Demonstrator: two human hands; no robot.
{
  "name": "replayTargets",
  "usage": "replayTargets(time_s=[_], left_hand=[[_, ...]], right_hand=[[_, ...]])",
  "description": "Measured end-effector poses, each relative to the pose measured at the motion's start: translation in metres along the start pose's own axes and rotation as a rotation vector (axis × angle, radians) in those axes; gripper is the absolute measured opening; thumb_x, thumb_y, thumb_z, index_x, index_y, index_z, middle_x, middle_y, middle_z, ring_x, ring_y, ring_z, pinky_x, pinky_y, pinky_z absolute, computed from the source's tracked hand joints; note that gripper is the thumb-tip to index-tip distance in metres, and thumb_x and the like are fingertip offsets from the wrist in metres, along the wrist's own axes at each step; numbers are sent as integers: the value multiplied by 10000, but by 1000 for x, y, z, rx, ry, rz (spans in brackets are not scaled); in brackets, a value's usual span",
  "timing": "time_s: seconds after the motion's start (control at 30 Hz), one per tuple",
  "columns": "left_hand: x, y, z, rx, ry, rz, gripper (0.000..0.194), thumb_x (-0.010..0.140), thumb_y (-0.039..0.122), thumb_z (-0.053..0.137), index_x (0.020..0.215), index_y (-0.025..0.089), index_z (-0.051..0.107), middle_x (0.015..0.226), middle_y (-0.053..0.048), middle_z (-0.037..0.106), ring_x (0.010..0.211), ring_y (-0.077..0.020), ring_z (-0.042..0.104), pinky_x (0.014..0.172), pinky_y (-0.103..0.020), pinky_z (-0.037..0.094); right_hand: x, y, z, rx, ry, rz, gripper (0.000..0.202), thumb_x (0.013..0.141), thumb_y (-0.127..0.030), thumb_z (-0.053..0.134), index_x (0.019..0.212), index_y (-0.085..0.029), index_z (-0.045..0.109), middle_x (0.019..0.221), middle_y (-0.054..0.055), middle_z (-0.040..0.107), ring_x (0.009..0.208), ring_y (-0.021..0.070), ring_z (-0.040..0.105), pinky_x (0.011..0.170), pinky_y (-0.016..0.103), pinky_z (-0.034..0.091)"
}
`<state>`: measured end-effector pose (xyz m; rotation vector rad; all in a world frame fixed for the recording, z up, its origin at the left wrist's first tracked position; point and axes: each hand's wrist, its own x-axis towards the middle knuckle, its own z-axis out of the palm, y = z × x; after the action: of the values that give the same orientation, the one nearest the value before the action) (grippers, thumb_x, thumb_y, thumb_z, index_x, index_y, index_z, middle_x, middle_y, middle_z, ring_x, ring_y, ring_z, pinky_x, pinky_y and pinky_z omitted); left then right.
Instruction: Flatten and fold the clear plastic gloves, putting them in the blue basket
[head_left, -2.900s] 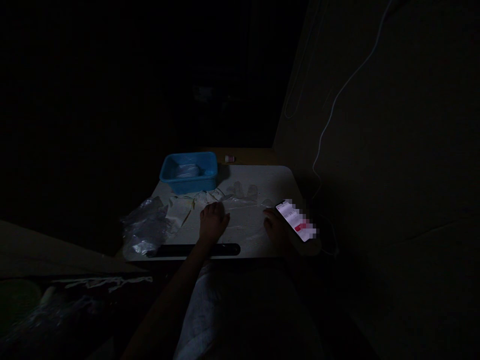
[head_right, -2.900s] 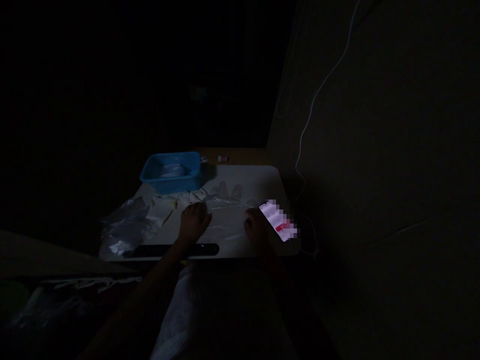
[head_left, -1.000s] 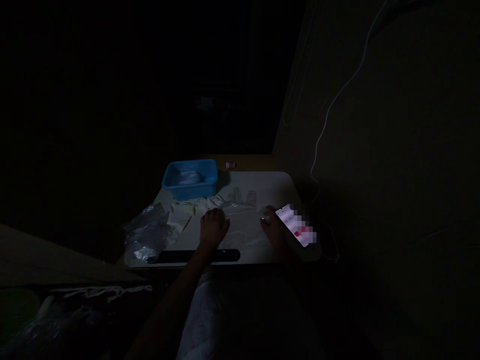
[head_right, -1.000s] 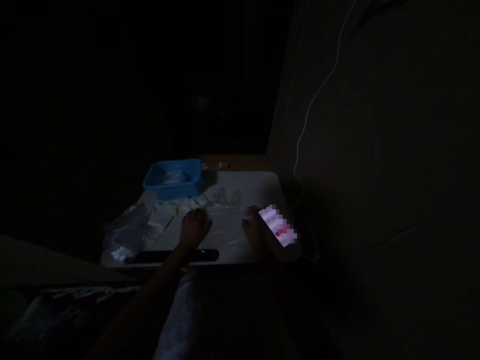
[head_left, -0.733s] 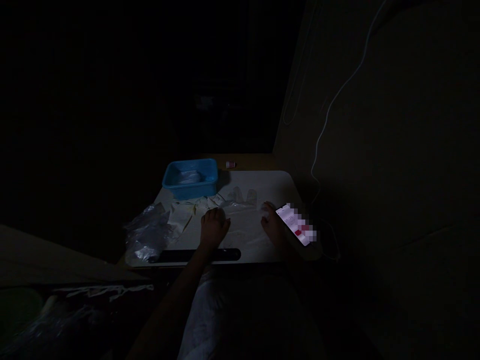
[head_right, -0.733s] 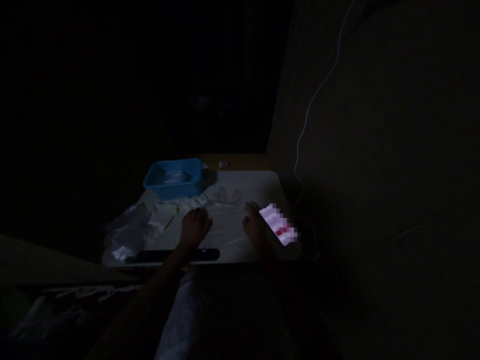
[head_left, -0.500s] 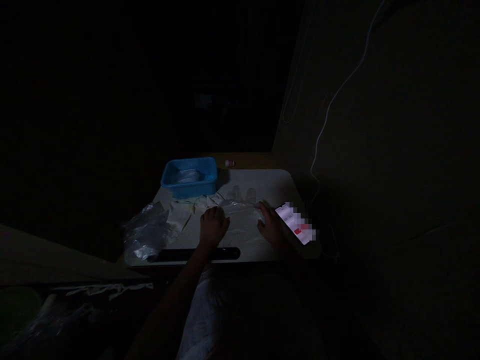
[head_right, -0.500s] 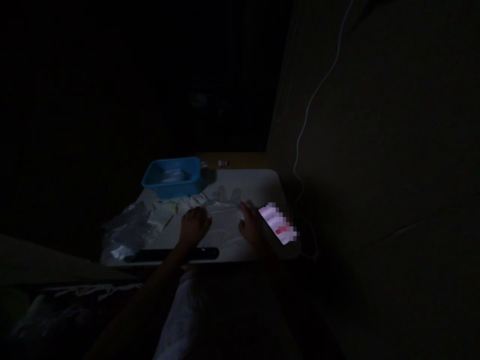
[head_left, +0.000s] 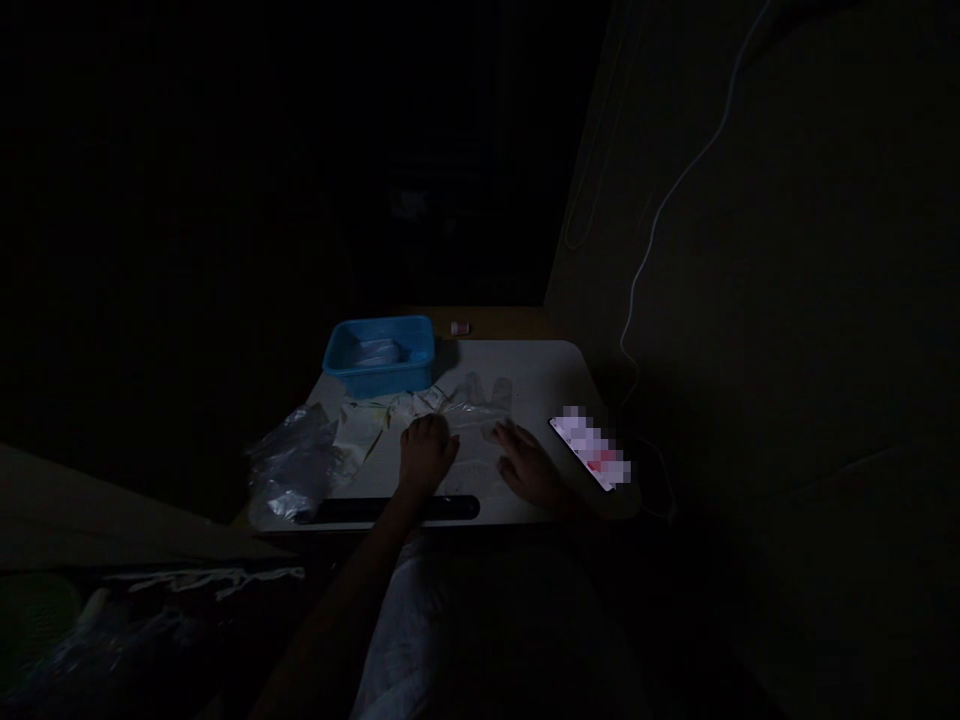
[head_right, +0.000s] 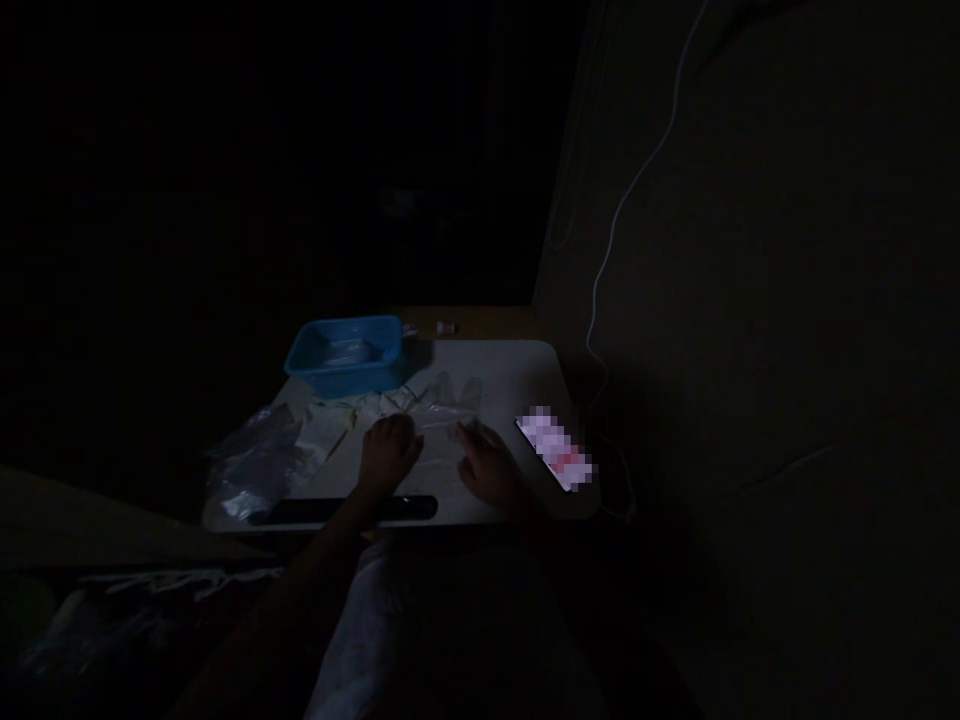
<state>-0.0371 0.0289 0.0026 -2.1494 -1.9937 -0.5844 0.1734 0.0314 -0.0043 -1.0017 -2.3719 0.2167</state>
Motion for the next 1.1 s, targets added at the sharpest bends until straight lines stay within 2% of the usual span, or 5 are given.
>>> replayTargets(time_s=[0.13,0.4,0.67,0.83,1.1], left_hand=[[0,1,-2,17,-16,-8,394,830,395,414,1116,145,519,1163,-128,538,1058,-284,458,863,-406,369],[0,2,-2,-24,8,13,418,864,417,344,1126,139,515,1196,-146,522,1080,-275,457,877,-413,374],[0,1,-1,-113,0,112,387,854,375,378,1131,150,528,1204,-133,528,1120,-263,439,905,-417,380],[-1,1,-5,-171,-26,190,313,850,342,380,1001,173,598,1103,-103,594,1061,-235,497,888,-398,397],[-3,-1,-2,-223,-30,187,311,835,308,387,1027,139,563,1034,-106,622,986,-225,547,883,-379,407]], right_hand=[[2,-5,-4,-64,-68,-37,556,830,-201,422,1366,-153,282,1333,125,444,1268,210,351,1066,466,228],[3,-6,-5,-28,-69,-10,457,829,-200,447,1286,-215,423,1312,77,479,1257,194,370,1051,453,242],[3,-5,-4,-16,-37,-4,424,832,-197,440,1255,-193,456,1288,80,501,1229,191,401,1026,415,289],[3,-3,-3,-10,-23,-2,407,823,-192,457,1229,-192,478,1262,83,523,1201,193,432,1013,406,306],[2,-3,-3,-12,8,33,389,804,-174,465,1190,-178,508,1179,92,581,1111,201,499,967,391,355]])
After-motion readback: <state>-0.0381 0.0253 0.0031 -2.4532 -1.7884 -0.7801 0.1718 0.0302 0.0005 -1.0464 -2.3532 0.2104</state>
